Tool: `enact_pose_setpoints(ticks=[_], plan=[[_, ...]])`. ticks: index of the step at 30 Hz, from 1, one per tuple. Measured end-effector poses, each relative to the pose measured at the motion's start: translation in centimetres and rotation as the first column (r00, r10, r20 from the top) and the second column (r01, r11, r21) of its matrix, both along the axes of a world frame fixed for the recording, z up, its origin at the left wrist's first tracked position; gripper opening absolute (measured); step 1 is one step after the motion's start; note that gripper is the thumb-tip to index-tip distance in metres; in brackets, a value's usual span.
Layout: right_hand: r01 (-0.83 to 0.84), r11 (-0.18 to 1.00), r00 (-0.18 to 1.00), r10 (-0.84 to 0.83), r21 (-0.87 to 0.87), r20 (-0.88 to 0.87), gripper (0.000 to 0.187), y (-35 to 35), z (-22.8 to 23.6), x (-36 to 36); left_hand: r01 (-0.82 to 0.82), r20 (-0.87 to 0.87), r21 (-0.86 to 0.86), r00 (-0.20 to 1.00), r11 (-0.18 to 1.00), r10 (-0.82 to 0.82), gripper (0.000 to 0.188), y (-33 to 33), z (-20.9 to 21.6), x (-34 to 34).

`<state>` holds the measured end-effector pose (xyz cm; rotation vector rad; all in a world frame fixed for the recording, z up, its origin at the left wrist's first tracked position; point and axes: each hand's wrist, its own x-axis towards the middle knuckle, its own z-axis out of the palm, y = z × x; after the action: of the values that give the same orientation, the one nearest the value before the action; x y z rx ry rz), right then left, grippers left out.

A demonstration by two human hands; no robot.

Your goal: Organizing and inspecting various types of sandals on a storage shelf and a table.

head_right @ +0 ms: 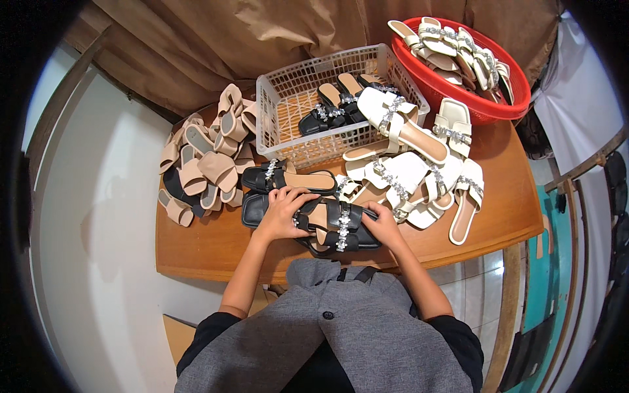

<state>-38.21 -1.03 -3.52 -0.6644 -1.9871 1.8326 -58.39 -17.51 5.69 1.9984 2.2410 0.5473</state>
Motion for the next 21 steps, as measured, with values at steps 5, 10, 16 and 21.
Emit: enact_pose_setpoints(ticks=[5, 10, 16, 21], plan=[[-0.007, 0.906, 0.996, 0.043, 0.423, -0.076, 0.025, 0.2, 2.5, 0.6, 0.012, 0.006, -0.025, 1.0, 1.0, -0.012, 0.086, 0.0, -0.1, 0.0], [-0.174, 0.8, 0.974, 0.227, 0.574, -0.022, 0.037, 0.3, 4.8, 2.0, 0.0, 0.005, -0.031, 1.0, 1.0, 0.0, 0.094, -0.2, 0.0, 0.1], [-0.264, 0.633, 0.957, 0.266, 0.728, 0.116, 0.097, -1.2, 5.3, 1.1, 0.0, 0.035, -0.04, 0.999, 0.999, 0.001, 0.105, -0.7, 1.1, -0.4], [-0.282, 0.619, 0.955, 0.257, 0.733, 0.15, 0.109, -1.5, 5.1, 0.4, -0.17, 0.069, -0.012, 0.983, 0.985, 0.171, 0.112, -3.4, 2.3, -2.5]])
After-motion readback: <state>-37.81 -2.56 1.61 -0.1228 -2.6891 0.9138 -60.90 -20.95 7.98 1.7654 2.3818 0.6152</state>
